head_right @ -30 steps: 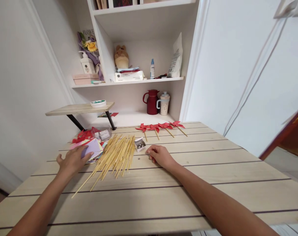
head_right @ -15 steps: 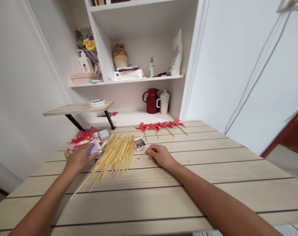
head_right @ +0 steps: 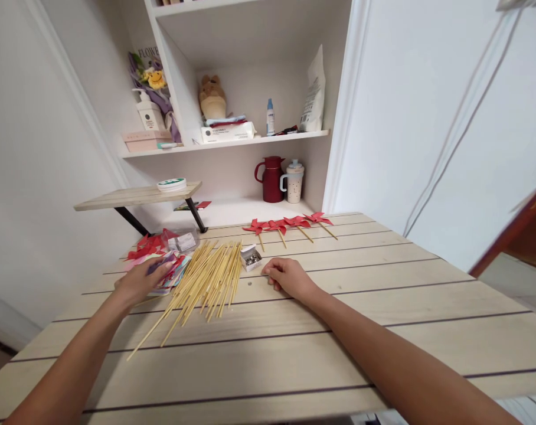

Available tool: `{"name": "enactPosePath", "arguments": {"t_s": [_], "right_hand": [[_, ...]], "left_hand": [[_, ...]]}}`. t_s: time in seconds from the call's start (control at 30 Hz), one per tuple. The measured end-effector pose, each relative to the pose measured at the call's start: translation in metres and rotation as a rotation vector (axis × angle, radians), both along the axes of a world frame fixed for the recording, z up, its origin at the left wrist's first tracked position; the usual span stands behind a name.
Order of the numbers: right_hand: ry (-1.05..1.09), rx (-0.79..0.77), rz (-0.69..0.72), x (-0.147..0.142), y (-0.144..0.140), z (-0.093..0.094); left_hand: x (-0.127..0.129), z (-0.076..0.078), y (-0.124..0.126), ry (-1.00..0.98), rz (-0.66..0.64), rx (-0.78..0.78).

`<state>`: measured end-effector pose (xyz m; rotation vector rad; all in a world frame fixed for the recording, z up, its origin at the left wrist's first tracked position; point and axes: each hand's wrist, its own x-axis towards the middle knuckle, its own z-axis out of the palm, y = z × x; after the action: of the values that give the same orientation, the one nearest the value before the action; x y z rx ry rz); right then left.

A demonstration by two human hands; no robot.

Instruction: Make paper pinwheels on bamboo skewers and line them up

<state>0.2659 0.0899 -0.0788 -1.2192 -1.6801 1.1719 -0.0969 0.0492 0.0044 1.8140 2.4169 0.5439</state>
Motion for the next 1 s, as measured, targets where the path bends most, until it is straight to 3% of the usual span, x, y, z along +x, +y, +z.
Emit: {"name": "enactPosePath", "arguments": {"t_s": [0.63, 0.77, 1.0], "right_hand": [[-0.036, 0.008, 0.01, 0.0005, -0.0043, 0.0059], [-0.028, -0.004, 0.005, 0.0002, -0.0039, 0.0064], [-0.016, -0.004, 0.009, 0.0008, -0.002, 0.0037]], "left_hand": [[0.0013, -0.0001, -0.0034, 0.049, -0.029, -0.028], [-0.0009, -0.005, -0.0018, 0.103, -0.005, 0.002], [0.0037, -0.0032, -0.0031, 0.033, 0.036, 0.001]]}}
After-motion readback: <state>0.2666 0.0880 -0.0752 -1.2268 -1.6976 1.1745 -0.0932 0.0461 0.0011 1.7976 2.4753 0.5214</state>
